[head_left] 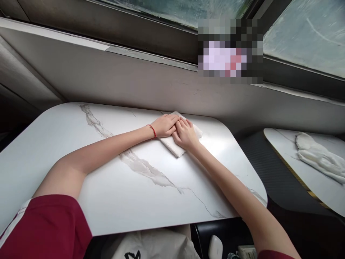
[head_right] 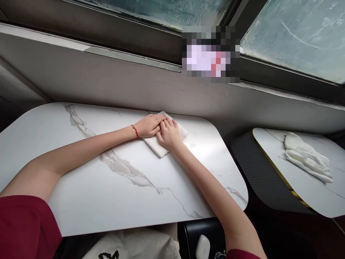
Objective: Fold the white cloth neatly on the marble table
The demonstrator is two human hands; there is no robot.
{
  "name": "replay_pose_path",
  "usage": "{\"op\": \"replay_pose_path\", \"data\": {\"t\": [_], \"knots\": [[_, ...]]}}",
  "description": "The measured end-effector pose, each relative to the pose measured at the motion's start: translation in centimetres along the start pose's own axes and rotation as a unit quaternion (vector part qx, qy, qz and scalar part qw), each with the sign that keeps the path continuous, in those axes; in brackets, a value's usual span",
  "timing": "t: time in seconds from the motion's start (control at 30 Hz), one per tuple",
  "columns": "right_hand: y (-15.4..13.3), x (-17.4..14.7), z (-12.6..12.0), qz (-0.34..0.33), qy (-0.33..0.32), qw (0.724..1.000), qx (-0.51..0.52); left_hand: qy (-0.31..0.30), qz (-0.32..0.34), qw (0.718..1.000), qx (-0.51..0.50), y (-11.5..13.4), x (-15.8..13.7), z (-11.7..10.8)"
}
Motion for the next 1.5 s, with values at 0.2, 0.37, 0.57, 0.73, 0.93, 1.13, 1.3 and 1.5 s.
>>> {"op": "replay_pose_path", "data": {"t": [0.2,0.37,0.57,0.73,0.93,1.13,1.3,1.5], "knots": [[0.8,2.3,1.4,0.009,-0.009,1.0,0.026,0.012,-0.055,0.998,0.03,-2.2,0.4,-0.5],[0.5,2.2,1.5,0.013,-0.027,1.0,0.005,0.009,-0.055,0.998,0.038,-1.7,0.5,-0.7],[-2.1,0.1,-0.2,0.023,-0.057,0.998,-0.028,-0.002,-0.048,0.999,0.018,-0.2,-1.5,-1.3],[-8.9,-5.9,-4.1,0.002,-0.092,0.994,-0.053,-0.01,-0.008,1.0,-0.014,5.6,-8.0,-3.5],[-16.1,-10.8,-8.0,-0.082,-0.082,0.993,-0.019,-0.027,0.009,0.999,-0.026,10.6,-16.3,-7.4],[-17.8,-7.4,-5.5,-0.136,-0.099,0.983,0.07,-0.004,-0.053,0.997,0.048,7.7,-18.6,-10.2],[-18.0,-1.3,-0.6,-0.14,-0.094,0.982,0.087,-0.04,-0.16,0.976,0.146,2.2,-18.7,-12.3],[-19.4,6.2,5.0,-0.146,-0.076,0.984,0.061,-0.063,-0.253,0.945,0.198,-4.8,-19.9,-15.0]]}}
Point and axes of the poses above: each hand's wrist, its own x-axis towards the middle knuckle, its own z-axis out of the palm, y = z × x, the point moved 6 cm from there along x, towards the middle knuckle, and after that the axes turned 13 degrees about y, right-handed, at the moved point
